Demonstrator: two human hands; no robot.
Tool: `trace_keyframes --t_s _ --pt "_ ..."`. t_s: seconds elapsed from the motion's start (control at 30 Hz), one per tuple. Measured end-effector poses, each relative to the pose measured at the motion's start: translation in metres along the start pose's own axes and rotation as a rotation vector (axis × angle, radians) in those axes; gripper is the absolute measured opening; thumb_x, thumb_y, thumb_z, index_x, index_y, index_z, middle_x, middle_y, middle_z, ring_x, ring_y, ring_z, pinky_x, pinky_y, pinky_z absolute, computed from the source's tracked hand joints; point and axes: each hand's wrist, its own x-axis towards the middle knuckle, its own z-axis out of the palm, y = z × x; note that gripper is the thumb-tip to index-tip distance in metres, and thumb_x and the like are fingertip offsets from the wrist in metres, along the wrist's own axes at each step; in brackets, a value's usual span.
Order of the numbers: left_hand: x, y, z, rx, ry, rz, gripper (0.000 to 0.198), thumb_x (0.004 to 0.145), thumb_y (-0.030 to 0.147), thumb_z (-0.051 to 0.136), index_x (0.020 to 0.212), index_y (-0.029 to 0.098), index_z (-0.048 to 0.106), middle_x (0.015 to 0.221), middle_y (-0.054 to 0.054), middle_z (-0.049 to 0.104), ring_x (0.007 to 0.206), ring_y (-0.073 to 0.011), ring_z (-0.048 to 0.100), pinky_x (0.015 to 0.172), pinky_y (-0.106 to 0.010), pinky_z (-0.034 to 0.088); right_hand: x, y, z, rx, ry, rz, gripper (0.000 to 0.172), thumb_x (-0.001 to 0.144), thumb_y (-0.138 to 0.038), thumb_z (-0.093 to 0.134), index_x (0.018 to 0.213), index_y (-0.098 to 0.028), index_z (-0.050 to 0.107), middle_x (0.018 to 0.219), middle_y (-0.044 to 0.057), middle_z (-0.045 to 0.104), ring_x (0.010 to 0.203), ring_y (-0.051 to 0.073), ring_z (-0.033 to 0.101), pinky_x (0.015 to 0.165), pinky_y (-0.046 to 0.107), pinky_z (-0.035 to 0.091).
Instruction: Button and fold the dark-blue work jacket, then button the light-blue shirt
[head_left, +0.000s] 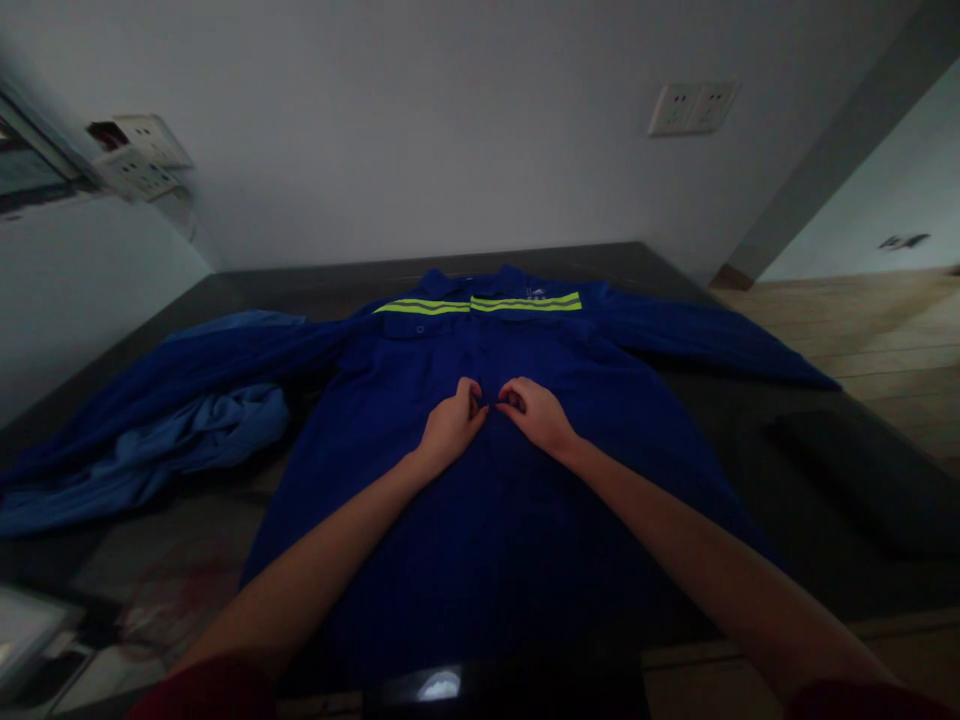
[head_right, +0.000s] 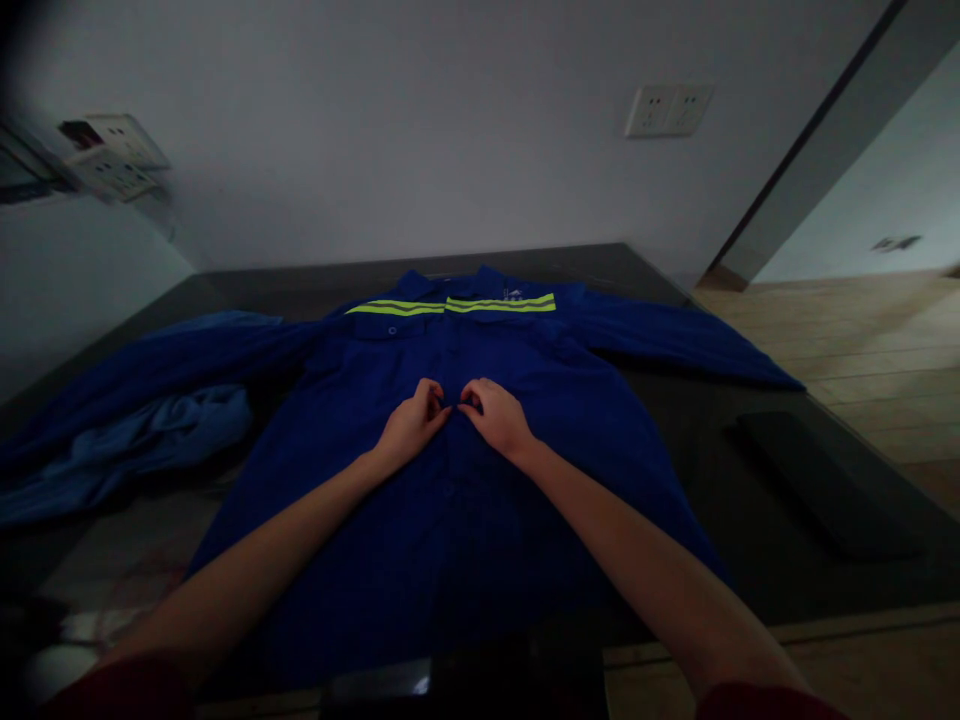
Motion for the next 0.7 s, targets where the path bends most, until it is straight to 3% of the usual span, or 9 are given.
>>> trace_keyframes --t_s 0.23,0.4,0.57,0.63,0.7 --pt "-0.009 0.019 -0.021 0.164 -0.061 0.031 0.016 0.09 0.027 0.046 0.105 0.02 0.046 0.073 0.0 0.061 0.066 -0.0172 0.06 0.057 -0.025 0.037 -0.006 -0.008 -0.016 -0.072 -0.087 -0.015 0.008 0.084 -0.017 0.058 0.091 -0.018 0.057 0.086 0.003 0.056 0.08 0.016 0.052 0.075 0.027 0.039" --pt "-0.039 0.037 -0.042 0.141 -0.167 0.091 0.012 0.09 0.03 0.046 0.092 0.022 0.055 0.078 -0.001 0.063 0.068 -0.0166 0.059 0.058 -0.025 0.038 -0.036 -0.039 -0.045 -0.061 -0.108 -0.025 0.01 0.084 -0.012 0.054 0.09 -0.019 0.058 0.079 0.001 0.055 0.074 0.015 0.052 0.068 0.026 0.038" --pt "-0.073 0.051 -0.035 0.186 -0.314 0.12 0.011 0.089 0.022 0.044 0.092 0.021 0.055 0.087 -0.003 0.064 0.076 -0.0181 0.061 0.062 -0.026 0.041 -0.075 -0.077 -0.048 -0.157 -0.286 -0.011 0.005 0.087 -0.015 0.055 0.086 -0.02 0.057 0.081 0.002 0.061 0.075 0.016 0.056 0.067 0.027 0.039" --pt "-0.082 0.053 -0.029 0.233 -0.304 0.099 0.012 0.089 0.019 0.043 0.095 0.02 0.053 0.091 -0.005 0.063 0.078 -0.0188 0.061 0.064 -0.027 0.042 -0.082 -0.084 -0.042 -0.255 -0.344 0.02 0.003 0.088 -0.022 0.057 0.087 -0.019 0.057 0.085 0.004 0.062 0.079 0.019 0.058 0.066 0.029 0.04" --pt "-0.089 0.052 -0.025 0.253 -0.263 0.074 0.013 0.089 0.018 0.042 0.099 0.02 0.05 0.094 -0.005 0.063 0.079 -0.0188 0.061 0.066 -0.028 0.043 -0.086 -0.086 -0.034 -0.34 -0.377 0.053 0.013 0.088 -0.032 0.058 0.088 -0.019 0.057 0.089 0.007 0.063 0.082 0.022 0.059 0.064 0.031 0.041"
